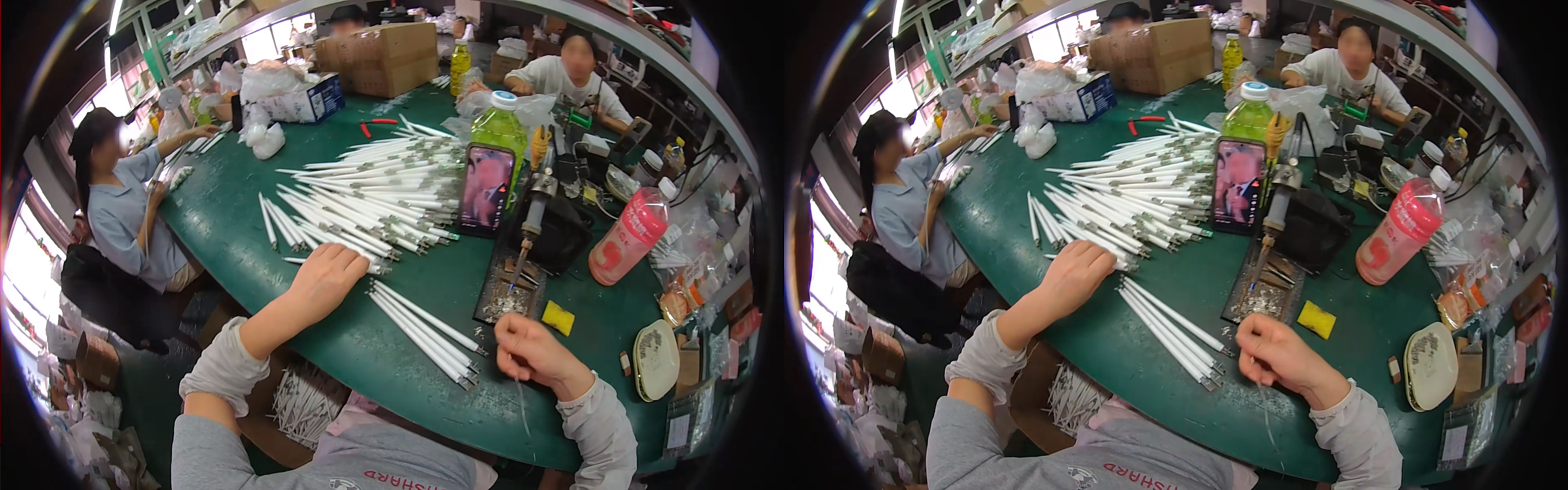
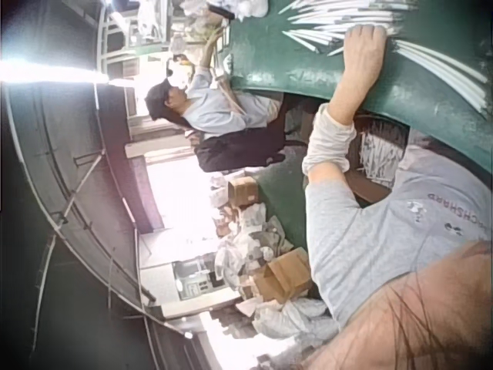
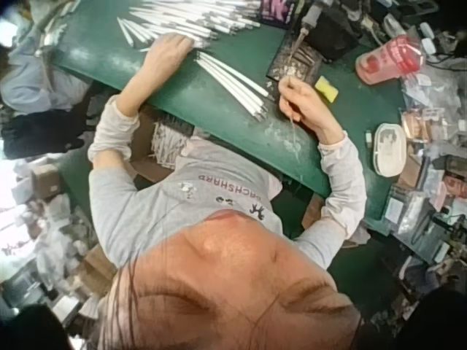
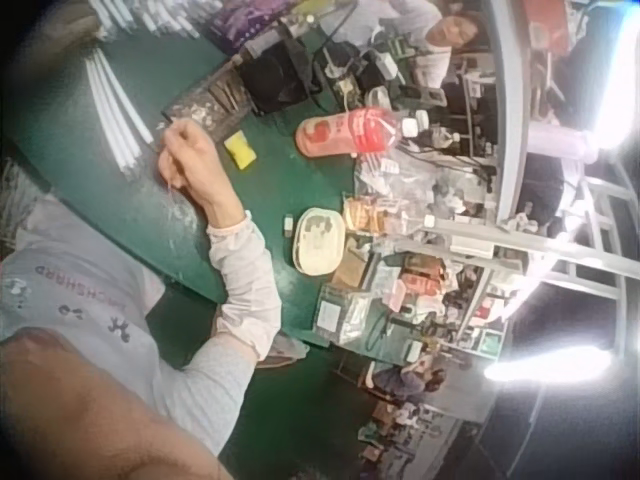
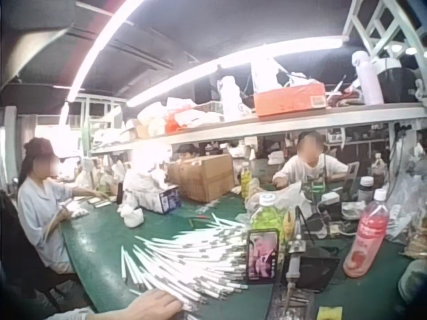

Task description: The person solders wires or small components onto the ends of LED strips or tubes at an assembly station. This is done using a soldering iron and solder wire, with a cleaning sponge nearby.

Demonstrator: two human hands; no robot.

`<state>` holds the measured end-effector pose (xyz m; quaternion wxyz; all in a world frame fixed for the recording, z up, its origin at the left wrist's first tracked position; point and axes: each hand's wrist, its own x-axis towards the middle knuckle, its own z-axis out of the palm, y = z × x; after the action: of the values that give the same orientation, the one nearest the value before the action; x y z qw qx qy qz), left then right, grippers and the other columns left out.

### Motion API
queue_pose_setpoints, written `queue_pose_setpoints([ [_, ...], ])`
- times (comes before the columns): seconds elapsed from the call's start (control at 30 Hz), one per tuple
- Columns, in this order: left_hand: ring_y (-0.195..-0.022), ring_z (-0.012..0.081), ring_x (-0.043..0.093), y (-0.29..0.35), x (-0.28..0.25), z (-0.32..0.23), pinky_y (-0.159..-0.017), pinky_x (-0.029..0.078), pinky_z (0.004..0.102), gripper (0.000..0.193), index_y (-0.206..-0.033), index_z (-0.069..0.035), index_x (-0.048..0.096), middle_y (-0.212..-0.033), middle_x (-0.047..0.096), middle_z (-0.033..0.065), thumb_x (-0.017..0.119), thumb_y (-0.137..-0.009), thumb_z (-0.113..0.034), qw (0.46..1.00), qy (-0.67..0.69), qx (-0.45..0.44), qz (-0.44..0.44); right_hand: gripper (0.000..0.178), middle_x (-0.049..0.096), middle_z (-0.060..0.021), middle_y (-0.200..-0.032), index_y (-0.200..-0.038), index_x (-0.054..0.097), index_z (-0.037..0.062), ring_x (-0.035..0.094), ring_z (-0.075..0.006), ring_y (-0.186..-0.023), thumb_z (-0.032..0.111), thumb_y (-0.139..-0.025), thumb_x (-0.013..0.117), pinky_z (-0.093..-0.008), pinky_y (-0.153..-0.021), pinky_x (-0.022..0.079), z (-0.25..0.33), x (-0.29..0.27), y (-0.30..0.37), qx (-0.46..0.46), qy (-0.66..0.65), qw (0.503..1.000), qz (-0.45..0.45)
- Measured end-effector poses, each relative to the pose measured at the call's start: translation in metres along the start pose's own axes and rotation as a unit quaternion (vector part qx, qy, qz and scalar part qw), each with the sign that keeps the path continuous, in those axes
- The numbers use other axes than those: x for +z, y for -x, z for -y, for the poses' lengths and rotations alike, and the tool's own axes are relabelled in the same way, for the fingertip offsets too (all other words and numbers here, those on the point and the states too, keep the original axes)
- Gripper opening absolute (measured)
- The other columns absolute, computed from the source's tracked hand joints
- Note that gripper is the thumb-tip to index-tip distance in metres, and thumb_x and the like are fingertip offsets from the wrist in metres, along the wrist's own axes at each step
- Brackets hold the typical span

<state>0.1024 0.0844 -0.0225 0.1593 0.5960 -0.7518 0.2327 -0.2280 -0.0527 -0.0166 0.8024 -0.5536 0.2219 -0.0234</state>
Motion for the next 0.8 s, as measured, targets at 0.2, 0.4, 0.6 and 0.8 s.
queue_pose_setpoints([
  [0.2,-0.081,0.0273,0.058,-0.029,-0.03,-0.05,-0.069,0.048,0.0361,0.018,-0.09,-0.005,0.054,-0.087,0.055,0.0091,0.056,-0.073,-0.004,0.986,0.158,0.041,0.018,0.016,0.056,-0.0001,-0.064,-0.086,0.048,0.0057,0.049,-0.0041,-0.051,0.016,-0.091,0.06,-0.0182,-0.044,0.037,0.006,0.026,0.008,-0.003,0.068,0.998,-0.002],
  [0.4,-0.079,0.0268,0.058,-0.056,-0.035,-0.086,-0.064,0.049,0.0349,0.017,-0.093,-0.005,0.052,-0.088,0.051,0.0092,0.06,-0.078,-0.005,0.939,0.325,0.08,0.072,0.018,0.06,-0.0034,-0.075,-0.102,0.053,0.0004,0.055,-0.0059,-0.061,0.011,-0.089,0.061,-0.0177,-0.048,0.041,0.011,0.035,0.009,-0.073,0.048,0.991,-0.101],
  [0.6,-0.077,0.029,0.058,-0.078,-0.031,-0.093,-0.063,0.048,0.0359,0.017,-0.095,-0.003,0.054,-0.087,0.051,0.0103,0.062,-0.081,-0.005,0.905,0.41,0.064,0.098,0.016,0.064,-0.0069,-0.081,-0.101,0.055,-0.0011,0.059,-0.0068,-0.066,0.008,-0.09,0.06,-0.0167,-0.052,0.044,0.015,0.027,0.016,-0.11,0.012,0.985,-0.135],
  [0.8,-0.075,0.0307,0.06,-0.103,-0.027,-0.09,-0.065,0.048,0.0363,0.021,-0.095,0.0,0.057,-0.086,0.06,0.0155,0.06,-0.088,-0.019,0.799,0.556,0.008,0.229,0.013,0.065,-0.0103,-0.084,-0.099,0.054,-0.0012,0.062,-0.0094,-0.068,0.005,-0.089,0.059,-0.0186,-0.053,0.048,0.023,0.02,0.022,-0.11,0.024,0.984,-0.135],
])
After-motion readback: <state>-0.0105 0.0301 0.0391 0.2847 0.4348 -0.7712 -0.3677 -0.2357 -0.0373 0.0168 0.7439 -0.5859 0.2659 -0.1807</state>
